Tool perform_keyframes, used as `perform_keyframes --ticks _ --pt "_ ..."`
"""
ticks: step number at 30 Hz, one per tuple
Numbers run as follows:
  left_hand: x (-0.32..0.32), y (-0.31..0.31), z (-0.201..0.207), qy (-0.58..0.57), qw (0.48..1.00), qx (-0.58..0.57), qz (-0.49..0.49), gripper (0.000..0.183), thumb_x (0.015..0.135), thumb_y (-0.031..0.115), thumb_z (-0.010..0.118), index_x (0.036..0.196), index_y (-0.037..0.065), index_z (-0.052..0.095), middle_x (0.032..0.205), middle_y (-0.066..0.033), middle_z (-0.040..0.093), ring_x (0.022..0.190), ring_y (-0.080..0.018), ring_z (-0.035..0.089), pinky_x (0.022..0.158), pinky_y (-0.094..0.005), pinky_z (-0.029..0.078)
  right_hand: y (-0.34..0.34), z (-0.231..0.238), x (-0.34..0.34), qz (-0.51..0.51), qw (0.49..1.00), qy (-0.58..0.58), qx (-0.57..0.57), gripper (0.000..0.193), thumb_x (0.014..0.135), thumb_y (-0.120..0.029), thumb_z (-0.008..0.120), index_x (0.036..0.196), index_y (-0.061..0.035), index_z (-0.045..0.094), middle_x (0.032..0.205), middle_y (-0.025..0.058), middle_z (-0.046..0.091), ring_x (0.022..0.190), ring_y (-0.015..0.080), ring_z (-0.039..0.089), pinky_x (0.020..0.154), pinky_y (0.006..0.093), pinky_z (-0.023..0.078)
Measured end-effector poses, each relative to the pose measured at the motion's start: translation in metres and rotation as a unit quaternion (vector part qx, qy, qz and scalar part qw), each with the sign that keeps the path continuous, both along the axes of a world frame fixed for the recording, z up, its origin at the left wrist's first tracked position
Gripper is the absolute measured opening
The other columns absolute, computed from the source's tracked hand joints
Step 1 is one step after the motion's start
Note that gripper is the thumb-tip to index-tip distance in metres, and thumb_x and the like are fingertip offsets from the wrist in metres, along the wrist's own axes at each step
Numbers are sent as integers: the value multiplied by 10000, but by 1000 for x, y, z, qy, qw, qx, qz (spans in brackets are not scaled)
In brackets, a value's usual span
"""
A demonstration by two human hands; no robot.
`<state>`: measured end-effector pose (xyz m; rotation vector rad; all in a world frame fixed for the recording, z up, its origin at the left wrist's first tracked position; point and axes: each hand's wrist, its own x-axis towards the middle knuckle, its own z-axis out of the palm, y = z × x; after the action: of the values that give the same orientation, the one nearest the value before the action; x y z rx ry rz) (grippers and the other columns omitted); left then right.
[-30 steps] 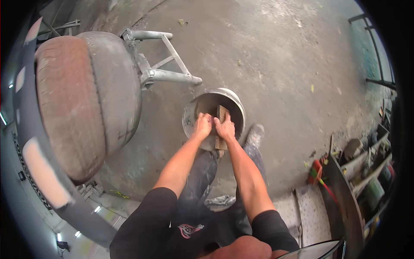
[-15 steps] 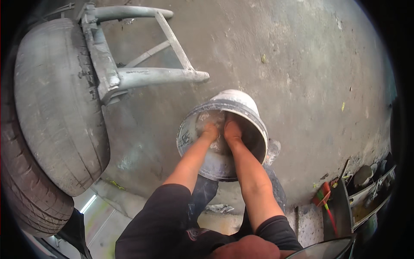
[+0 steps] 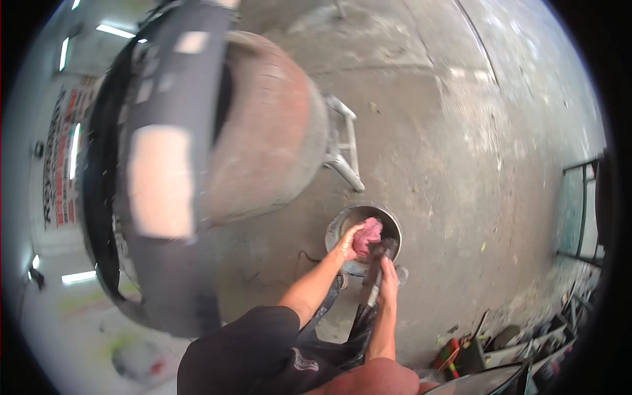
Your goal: The person prepares a sanding block, wets a cloth in a bucket of water, and wet-sands a car panel using the sanding block while wiping the surface with the cloth.
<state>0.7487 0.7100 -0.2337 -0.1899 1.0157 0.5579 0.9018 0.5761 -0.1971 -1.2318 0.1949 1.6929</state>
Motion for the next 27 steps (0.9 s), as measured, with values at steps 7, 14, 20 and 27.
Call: perform_keyframes --ticks 7,14,20,27 --pt "19 60 246 -178 944 245 131 606 999 594 581 1318 85 653 1074 -113 735 901 -258 719 570 -437 583 29 227 86 8 996 -11 92 451 1057 -427 583 1285 -40 620 1050 143 734 858 250 734 724 368 613" --pt "-107 77 534 210 769 589 135 345 996 391 714 1169 97 661 969 -96 745 854 -203 744 755 -310 595 80 324 106 110 975 -104 160 447 1064 -443 561 1248 -42 632 1030 134 735 842 231 731 687 372 613" --pt "-195 36 595 556 568 604 -61 434 948 339 771 1245 43 656 1230 -77 684 1141 -206 653 948 -375 543 92 364 48 150 964 -98 196 330 1078 -349 579 1215 -56 641 977 77 717 799 184 713 664 315 590" --pt "-251 112 492 747 184 577 -273 554 888 292 789 1396 161 612 1597 -146 430 1474 -437 367 1196 -640 302 72 369 -45 179 954 -130 201 550 1050 -243 652 1543 -58 493 1182 -18 691 1002 61 626 864 247 521"
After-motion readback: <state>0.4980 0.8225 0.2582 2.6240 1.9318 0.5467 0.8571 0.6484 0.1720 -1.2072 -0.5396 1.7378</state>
